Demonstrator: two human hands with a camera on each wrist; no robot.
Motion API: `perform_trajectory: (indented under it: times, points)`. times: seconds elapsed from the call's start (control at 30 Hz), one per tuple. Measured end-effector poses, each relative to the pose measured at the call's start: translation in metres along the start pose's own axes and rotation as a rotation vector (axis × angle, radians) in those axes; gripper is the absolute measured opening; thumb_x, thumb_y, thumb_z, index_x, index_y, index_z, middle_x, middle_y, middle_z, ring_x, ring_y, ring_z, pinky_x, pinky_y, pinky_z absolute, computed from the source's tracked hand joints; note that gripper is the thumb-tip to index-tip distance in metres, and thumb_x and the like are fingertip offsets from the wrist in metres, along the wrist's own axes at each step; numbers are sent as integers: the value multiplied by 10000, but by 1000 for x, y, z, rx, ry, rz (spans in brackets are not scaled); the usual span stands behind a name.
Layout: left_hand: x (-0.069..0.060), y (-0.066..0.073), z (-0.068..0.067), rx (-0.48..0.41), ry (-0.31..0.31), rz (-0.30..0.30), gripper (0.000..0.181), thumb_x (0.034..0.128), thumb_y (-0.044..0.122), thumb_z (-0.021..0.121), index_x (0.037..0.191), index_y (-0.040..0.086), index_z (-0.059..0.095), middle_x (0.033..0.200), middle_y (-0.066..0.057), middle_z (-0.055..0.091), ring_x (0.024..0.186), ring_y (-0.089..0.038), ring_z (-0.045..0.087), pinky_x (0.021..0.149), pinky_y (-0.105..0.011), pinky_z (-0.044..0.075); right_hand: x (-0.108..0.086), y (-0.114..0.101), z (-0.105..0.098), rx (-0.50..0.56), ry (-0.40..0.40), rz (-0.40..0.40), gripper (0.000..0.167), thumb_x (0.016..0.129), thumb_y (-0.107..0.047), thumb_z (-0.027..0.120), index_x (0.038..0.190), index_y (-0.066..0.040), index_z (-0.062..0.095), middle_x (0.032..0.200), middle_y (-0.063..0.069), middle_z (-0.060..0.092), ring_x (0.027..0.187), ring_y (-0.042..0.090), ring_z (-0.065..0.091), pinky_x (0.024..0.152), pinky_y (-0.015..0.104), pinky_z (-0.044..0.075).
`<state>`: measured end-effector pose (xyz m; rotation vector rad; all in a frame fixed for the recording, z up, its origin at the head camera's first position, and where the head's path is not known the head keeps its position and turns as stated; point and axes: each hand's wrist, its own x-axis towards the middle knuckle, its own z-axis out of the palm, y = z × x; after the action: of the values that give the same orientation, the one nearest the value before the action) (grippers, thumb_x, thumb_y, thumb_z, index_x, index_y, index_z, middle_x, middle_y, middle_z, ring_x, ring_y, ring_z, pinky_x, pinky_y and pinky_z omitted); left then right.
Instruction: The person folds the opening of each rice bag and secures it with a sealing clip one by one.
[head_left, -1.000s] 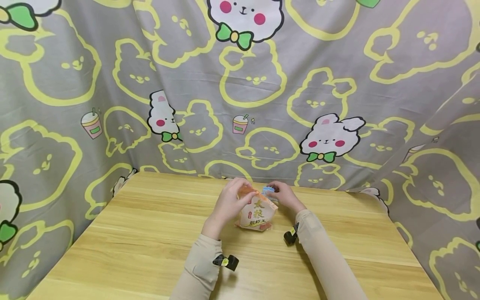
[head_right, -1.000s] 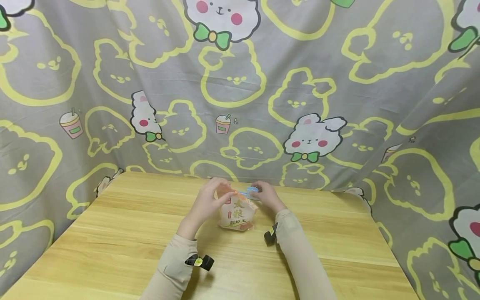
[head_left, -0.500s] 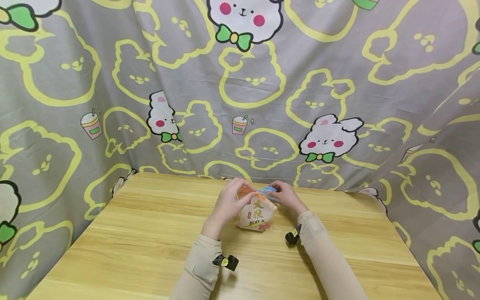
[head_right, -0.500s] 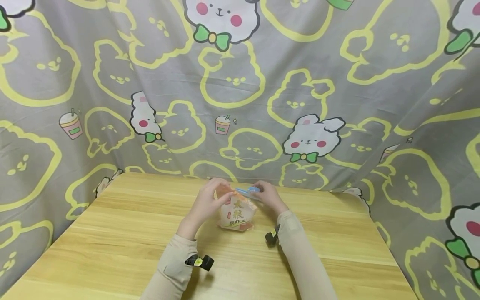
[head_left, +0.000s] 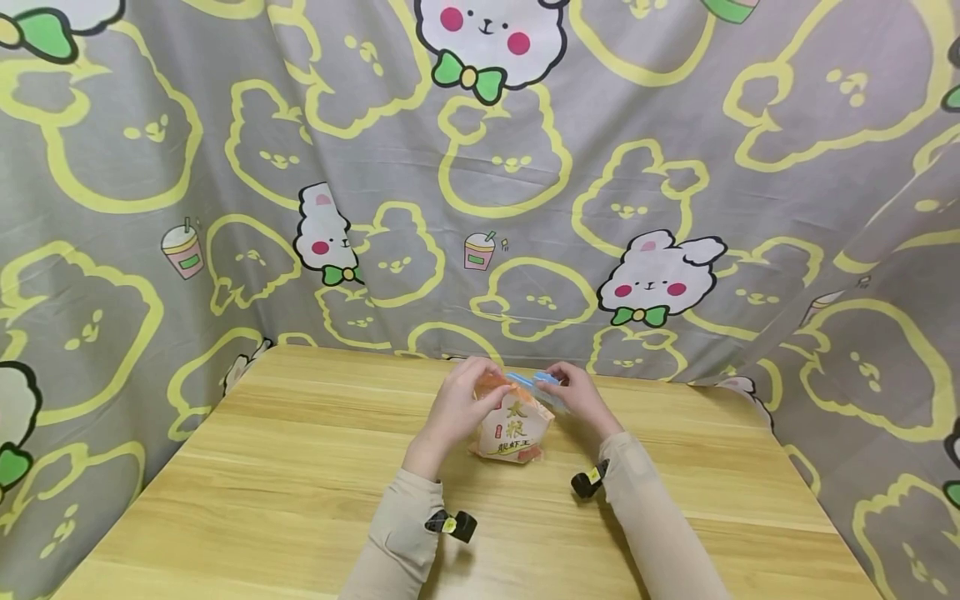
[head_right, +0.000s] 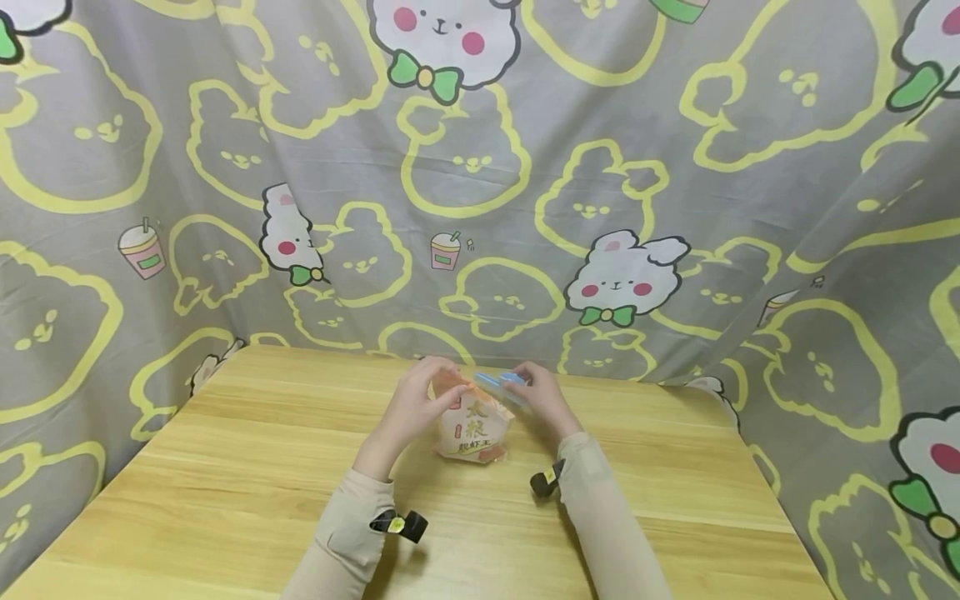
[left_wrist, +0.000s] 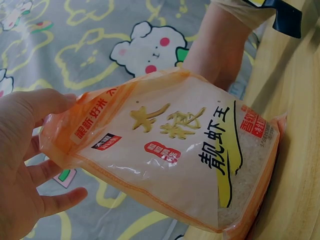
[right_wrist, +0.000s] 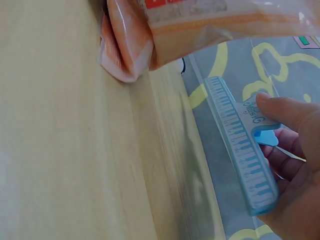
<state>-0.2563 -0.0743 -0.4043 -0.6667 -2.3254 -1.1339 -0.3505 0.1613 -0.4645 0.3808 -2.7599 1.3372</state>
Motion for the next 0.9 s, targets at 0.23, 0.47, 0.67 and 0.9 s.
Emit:
perform_trajectory:
  times: [0.23,0.47,0.67,0.9]
  points:
    - [0,0,0,7,4,7,158,894,231,715,988,138,629,987,0,649,1008,-182,611,883,-387,522,-10,-5,-4,25,58,29,324,884,-251,722,1079,-1,652,979,136,640,823,182,543,706,276,454]
    - [0,1,0,9,6,3,163,888,235,719,982,141,626,985,0,646,1015,-183,614,894,-394,519,-15,-8,-13,58,93,50,343,887,-273,720,1103,-15,651,987,120,627,825,161,535,719,258,452]
    - [0,2,0,-1,12,9,163,881,236,726,966,141,626,974,7,644,999,-176,612,884,-382,518,-21,-10,-21,99,124,74,333,881,-238,728,1080,12,635,967,127,615,810,144,524,704,241,445]
    - [0,3,0,3,17,5,159,881,228,726,971,139,630,977,7,648,1004,-180,611,887,-389,517,-27,-7,-28,188,123,102,346,883,-217,724,1088,22,582,975,100,588,780,92,531,673,203,483]
